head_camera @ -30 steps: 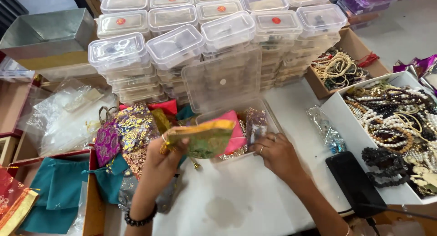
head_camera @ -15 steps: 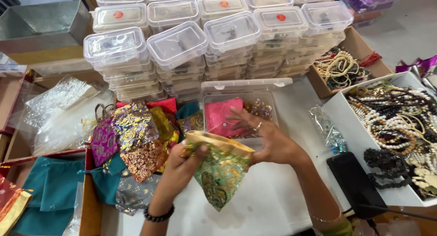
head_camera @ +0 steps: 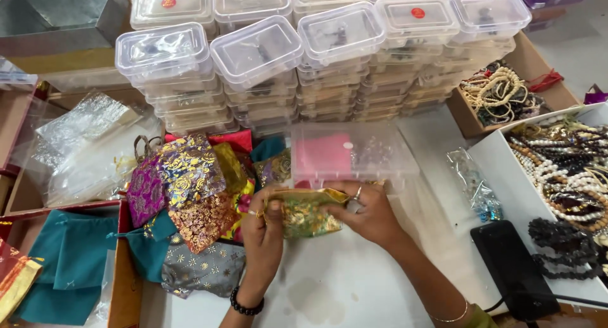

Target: The person organizes small jewelry items and colorful fabric pouches on a cluttered table. They use scissors to cut a tag from a pouch, then place various pouches and small items into a clear plastic container.

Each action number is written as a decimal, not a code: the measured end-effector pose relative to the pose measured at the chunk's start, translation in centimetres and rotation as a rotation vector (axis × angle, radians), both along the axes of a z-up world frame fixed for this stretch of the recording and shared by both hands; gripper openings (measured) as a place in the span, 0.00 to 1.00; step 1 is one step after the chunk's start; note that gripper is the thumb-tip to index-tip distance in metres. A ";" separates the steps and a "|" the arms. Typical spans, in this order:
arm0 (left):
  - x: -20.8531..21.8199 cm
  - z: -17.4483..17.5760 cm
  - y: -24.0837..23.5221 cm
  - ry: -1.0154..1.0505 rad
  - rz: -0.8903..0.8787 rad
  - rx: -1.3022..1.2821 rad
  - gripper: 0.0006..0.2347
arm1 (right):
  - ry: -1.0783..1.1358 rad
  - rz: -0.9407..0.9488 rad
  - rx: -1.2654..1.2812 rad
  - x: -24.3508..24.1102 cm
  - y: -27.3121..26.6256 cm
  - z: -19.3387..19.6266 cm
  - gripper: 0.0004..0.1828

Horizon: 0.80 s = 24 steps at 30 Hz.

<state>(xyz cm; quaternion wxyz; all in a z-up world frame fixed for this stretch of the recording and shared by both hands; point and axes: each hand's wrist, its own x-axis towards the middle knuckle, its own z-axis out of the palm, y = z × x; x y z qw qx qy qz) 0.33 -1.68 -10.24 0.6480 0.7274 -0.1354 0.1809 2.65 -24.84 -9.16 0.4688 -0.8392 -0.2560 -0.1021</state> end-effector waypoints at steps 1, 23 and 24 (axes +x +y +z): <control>-0.1 -1.6 0.3 0.154 0.059 -0.104 0.14 | 0.140 -0.107 -0.002 0.2 -0.2 -1.3 0.31; -0.1 1.3 4.1 -0.137 0.173 -0.180 0.02 | -0.274 -0.010 -0.267 -1.5 1.3 1.7 0.11; 0.1 0.9 3.9 -0.140 0.173 -0.181 0.02 | -0.277 -0.011 -0.267 -1.4 1.3 2.4 0.11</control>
